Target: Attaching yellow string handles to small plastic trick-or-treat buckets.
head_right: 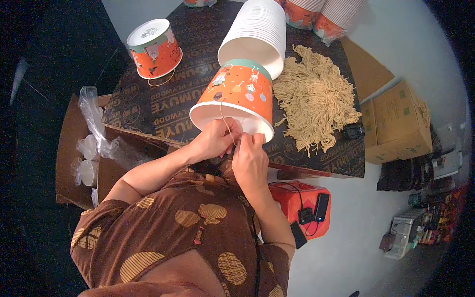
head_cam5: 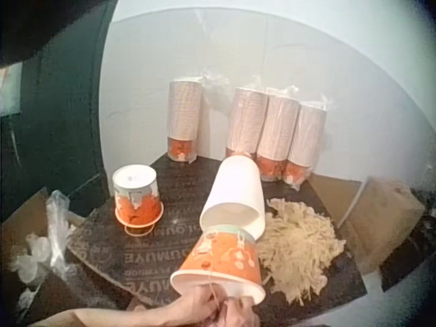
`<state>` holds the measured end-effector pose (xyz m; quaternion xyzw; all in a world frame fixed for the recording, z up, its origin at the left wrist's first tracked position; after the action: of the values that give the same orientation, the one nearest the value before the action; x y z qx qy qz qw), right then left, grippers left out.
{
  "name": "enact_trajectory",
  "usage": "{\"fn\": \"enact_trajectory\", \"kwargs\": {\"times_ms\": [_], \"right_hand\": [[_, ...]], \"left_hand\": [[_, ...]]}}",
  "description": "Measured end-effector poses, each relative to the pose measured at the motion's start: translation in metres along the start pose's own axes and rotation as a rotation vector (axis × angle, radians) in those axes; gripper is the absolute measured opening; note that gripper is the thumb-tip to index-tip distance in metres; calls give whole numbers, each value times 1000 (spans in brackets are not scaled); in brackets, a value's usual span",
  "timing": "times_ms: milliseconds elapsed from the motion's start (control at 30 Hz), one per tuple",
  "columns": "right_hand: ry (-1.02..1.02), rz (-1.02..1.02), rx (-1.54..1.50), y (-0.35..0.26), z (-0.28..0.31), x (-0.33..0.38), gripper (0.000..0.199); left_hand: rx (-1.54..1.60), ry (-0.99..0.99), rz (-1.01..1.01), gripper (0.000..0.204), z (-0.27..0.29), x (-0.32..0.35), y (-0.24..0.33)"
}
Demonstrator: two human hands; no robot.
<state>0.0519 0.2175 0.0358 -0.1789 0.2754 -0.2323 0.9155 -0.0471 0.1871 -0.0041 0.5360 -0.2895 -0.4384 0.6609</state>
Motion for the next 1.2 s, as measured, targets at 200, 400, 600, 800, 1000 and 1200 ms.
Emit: {"fn": "enact_trajectory", "kwargs": {"times_ms": [200,400,600,800,1000,1200], "right_hand": [[-33,8,37,-2,-2,-1,13],[43,-55,-53,0,4,1,8],[96,-26,-155,9,5,0,12],[67,-49,-250,13,-1,-1,18],[56,-25,-146,6,1,2,17],[11,-64,-6,0,1,3,11]], "left_hand": [[32,-10,17,14,0,-1,0],[26,-15,-1,10,0,-2,2],[24,23,2,8,3,-2,3],[10,-7,64,8,1,-1,-1],[-8,-14,89,9,0,0,-2],[13,11,74,8,0,0,-5]]}}
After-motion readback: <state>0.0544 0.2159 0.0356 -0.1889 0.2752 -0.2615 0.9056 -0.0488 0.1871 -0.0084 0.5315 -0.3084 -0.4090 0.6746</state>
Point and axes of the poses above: each hand's wrist, its own x-axis away from the middle knuckle, its own z-axis out of the back of the hand, y = z × x, the point moved 10 cm from there along -x, towards the middle knuckle, and after that the axes turned 3 degrees about -z, right-handed, at the moved point
